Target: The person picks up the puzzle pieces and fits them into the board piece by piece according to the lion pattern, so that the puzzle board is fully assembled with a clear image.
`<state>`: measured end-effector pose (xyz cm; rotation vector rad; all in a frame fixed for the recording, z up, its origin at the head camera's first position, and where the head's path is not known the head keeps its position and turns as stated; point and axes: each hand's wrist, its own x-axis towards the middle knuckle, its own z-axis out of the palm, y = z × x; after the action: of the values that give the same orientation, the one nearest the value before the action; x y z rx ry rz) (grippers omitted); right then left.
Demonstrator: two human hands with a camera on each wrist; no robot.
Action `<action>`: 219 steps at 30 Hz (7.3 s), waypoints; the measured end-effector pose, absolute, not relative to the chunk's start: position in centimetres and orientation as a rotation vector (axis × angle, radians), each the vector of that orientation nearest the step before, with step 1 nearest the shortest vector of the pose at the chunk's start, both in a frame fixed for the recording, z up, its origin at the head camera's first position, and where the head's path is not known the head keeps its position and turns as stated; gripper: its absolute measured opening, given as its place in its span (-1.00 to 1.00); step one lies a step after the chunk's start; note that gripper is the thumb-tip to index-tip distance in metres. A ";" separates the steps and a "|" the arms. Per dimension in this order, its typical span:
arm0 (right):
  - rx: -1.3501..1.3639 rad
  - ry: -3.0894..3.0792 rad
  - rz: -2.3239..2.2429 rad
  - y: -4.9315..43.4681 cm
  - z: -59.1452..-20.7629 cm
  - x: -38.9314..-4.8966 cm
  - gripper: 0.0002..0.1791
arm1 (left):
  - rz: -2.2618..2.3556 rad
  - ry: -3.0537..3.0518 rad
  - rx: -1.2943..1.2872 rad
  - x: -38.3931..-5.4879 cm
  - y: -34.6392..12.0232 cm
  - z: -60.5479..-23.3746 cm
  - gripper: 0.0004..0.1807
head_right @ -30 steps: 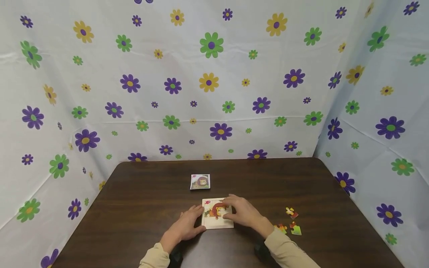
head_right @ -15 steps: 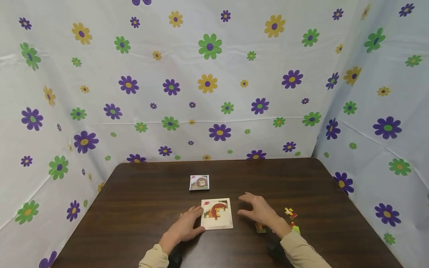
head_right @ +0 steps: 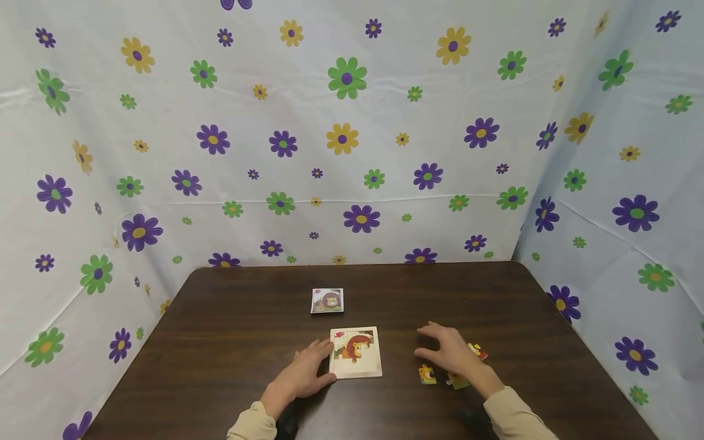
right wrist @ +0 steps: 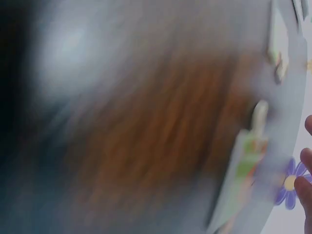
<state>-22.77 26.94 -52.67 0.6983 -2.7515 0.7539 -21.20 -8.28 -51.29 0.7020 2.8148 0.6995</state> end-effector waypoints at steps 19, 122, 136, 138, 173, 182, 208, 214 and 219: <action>0.362 -2.837 0.566 31.5 -53.2 -21.9 -0.44 | 0.672 2.812 0.698 -21.2 -8.2 -51.3 -0.32; 0.428 -2.850 1.431 15.3 -51.1 -23.5 -0.93 | 0.663 2.843 0.732 -21.3 -8.3 -51.6 -0.31; 0.390 -2.873 1.586 15.2 -50.6 -23.8 -0.95 | 0.666 2.839 0.728 -21.3 -8.4 -51.4 -0.32; 0.420 -2.885 1.538 15.1 -50.6 -23.9 -0.94 | 0.668 2.840 0.727 -21.3 -8.4 -51.4 -0.32; 0.440 -2.880 1.040 13.1 -51.5 -24.7 -0.82 | 0.667 2.838 0.699 -21.3 -8.3 -51.5 -0.32; 0.370 -2.858 1.001 13.1 -52.1 -24.4 -0.81 | 0.668 2.826 0.704 -21.4 -8.3 -51.4 -0.32; 1.282 -2.820 0.709 17.5 -52.3 -25.4 -0.75 | 0.672 2.821 0.722 -21.3 -8.1 -51.4 -0.33; 1.284 -2.837 0.719 17.3 -52.0 -25.6 -0.73 | 0.691 2.827 0.713 -21.4 -8.2 -51.2 -0.33; 1.316 -2.784 0.644 17.0 -51.8 -25.8 -0.73 | 0.681 2.830 0.695 -21.5 -8.2 -51.0 -0.31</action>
<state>-25.79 17.05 -51.81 1.3164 -2.7838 0.6437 -21.51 -8.24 -51.01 0.6952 2.8296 0.6810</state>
